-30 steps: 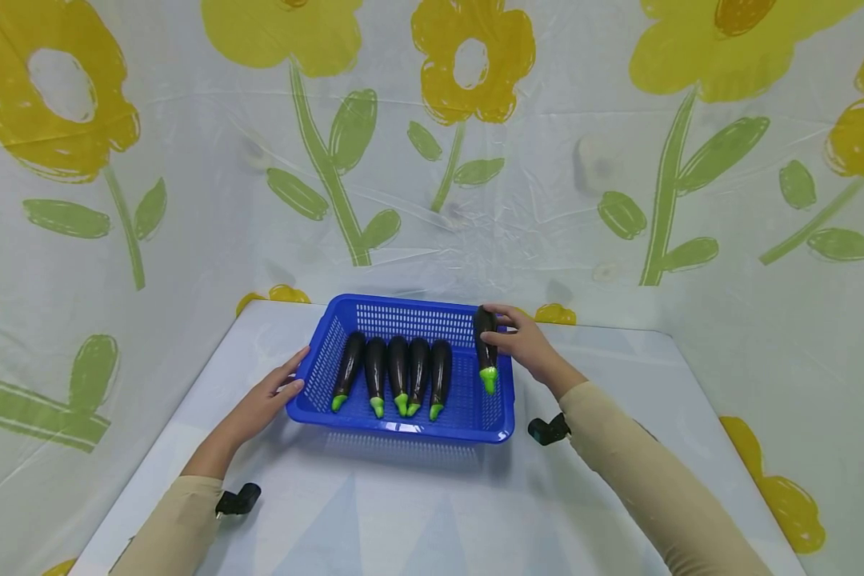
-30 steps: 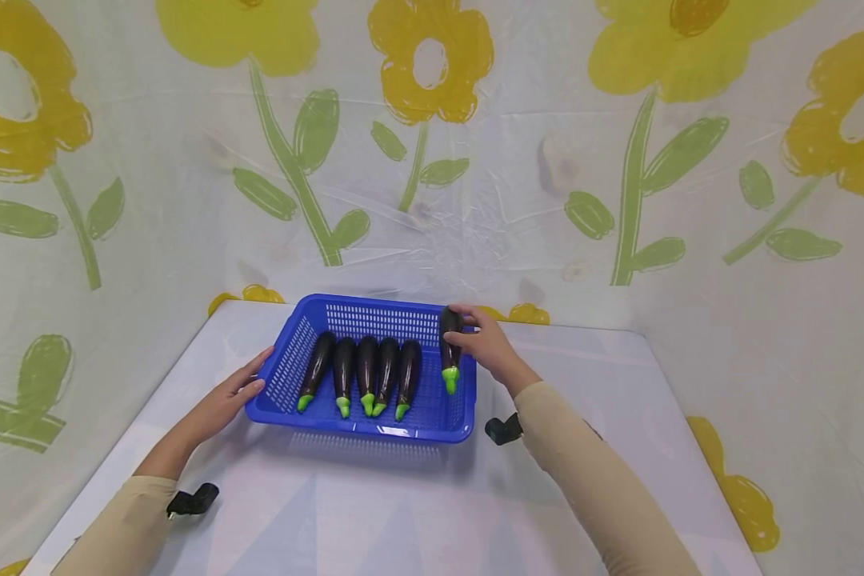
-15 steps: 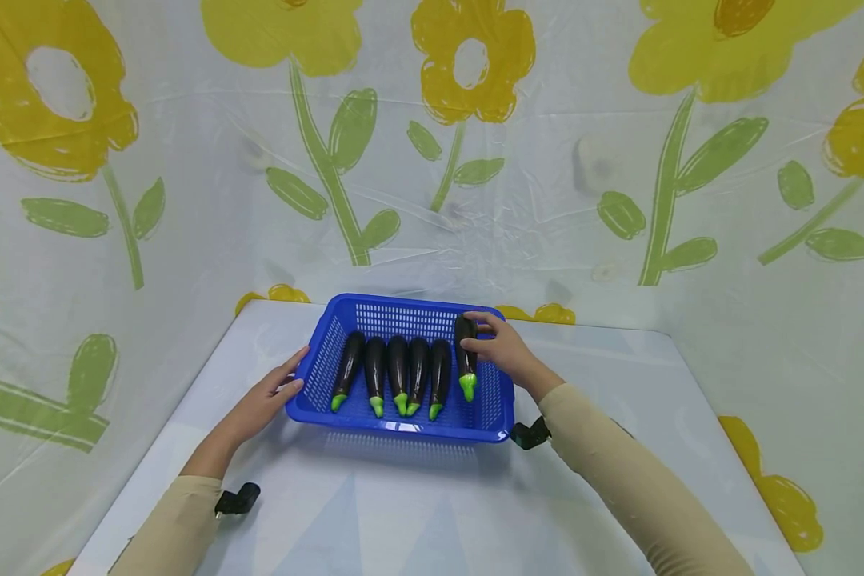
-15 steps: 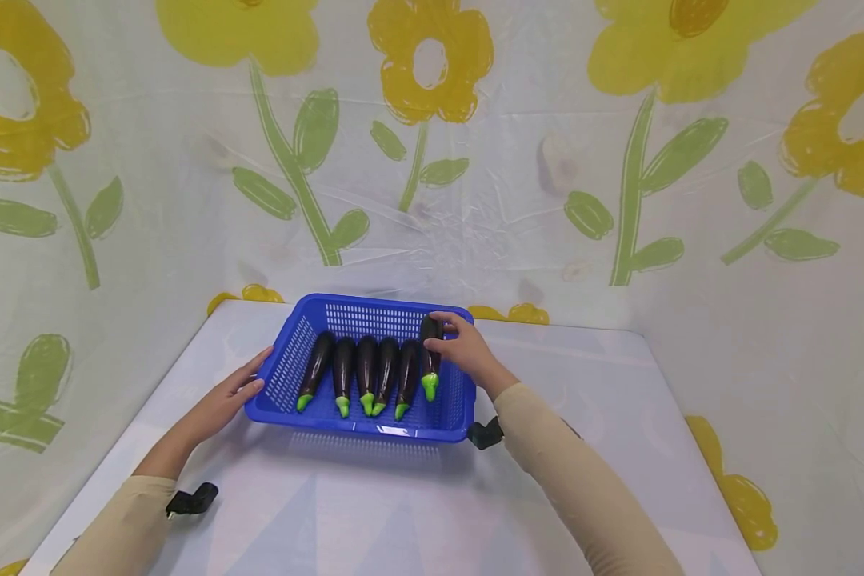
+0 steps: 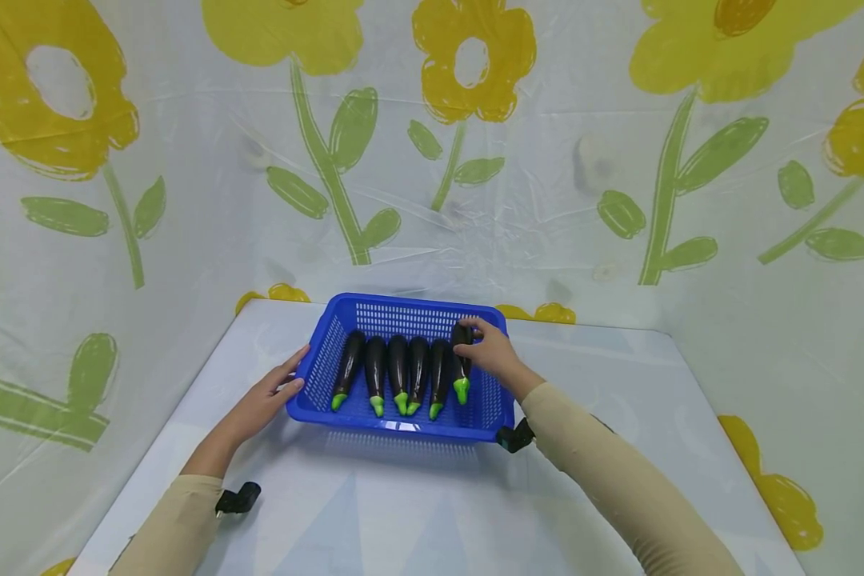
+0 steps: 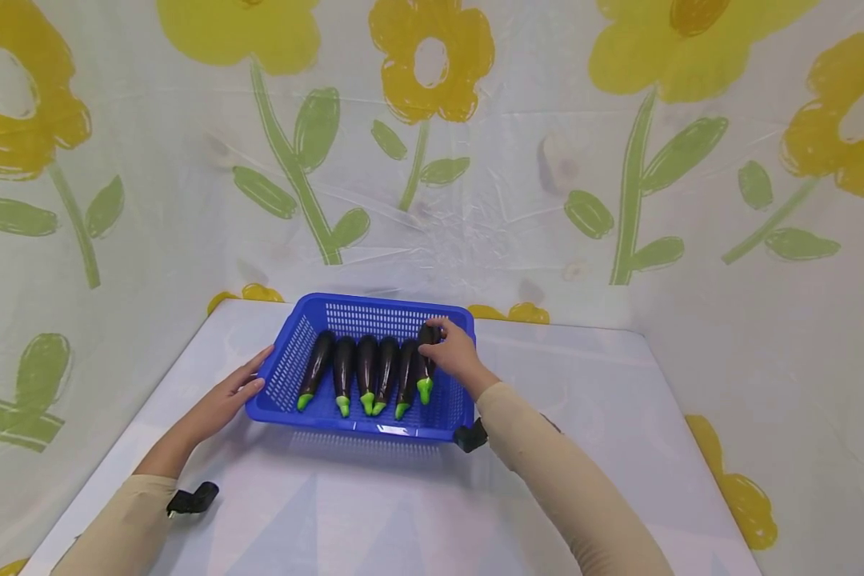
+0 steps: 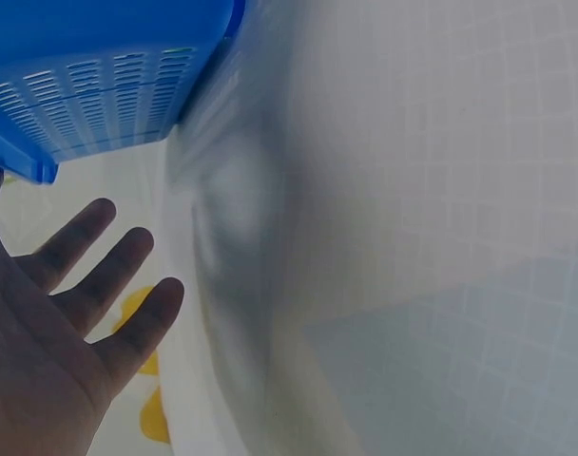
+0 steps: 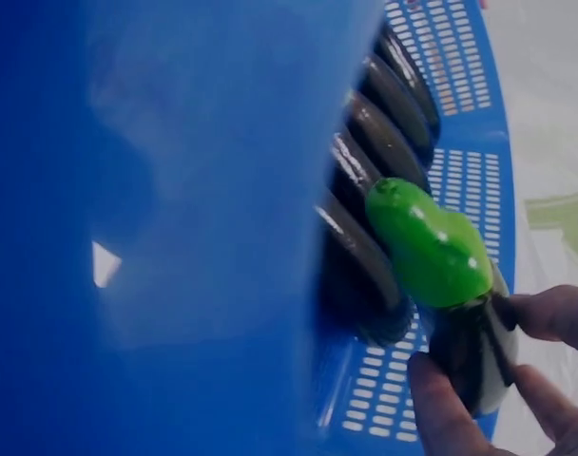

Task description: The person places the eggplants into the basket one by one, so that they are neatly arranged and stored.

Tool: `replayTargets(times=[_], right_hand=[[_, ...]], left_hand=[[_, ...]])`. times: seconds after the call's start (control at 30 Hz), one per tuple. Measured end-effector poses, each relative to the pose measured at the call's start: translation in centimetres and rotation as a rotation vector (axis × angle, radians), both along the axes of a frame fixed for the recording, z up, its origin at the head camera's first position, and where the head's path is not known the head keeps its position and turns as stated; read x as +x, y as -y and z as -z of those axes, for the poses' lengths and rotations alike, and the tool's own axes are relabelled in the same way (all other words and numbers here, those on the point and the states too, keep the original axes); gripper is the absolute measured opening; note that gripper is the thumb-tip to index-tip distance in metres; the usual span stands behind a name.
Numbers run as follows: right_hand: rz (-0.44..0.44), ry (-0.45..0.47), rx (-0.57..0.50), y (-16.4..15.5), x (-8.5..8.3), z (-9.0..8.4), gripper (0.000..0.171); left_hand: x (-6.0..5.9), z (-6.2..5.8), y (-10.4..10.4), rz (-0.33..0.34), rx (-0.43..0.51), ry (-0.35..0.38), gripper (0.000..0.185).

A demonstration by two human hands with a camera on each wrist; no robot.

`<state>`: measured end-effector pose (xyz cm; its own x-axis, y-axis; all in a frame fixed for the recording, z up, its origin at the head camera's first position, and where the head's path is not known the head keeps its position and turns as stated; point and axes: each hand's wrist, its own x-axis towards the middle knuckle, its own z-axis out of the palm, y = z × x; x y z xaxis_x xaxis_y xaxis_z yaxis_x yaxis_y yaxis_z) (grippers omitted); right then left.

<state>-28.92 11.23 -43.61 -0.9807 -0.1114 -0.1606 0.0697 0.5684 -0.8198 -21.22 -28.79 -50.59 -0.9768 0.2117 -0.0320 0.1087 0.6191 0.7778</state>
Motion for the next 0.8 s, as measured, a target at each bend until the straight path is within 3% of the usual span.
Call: replayTargets(times=[0.17, 0.37, 0.8], right_hand=[[-0.012, 0.006, 0.07, 0.3, 0.2, -0.4, 0.054], [-0.032, -0.009, 0.076, 0.3, -0.3, -0.8, 0.055], [-0.009, 0.027, 0.157, 1.0, -1.4, -0.2, 0.053]], left_hand=[[0.0, 0.1, 0.2, 0.006, 0.0, -0.012, 0.065], [0.0, 0.2, 0.3, 0.002, 0.001, -0.019, 0.064], [-0.2, 0.3, 0.3, -0.007, -0.007, -0.006, 0.065]])
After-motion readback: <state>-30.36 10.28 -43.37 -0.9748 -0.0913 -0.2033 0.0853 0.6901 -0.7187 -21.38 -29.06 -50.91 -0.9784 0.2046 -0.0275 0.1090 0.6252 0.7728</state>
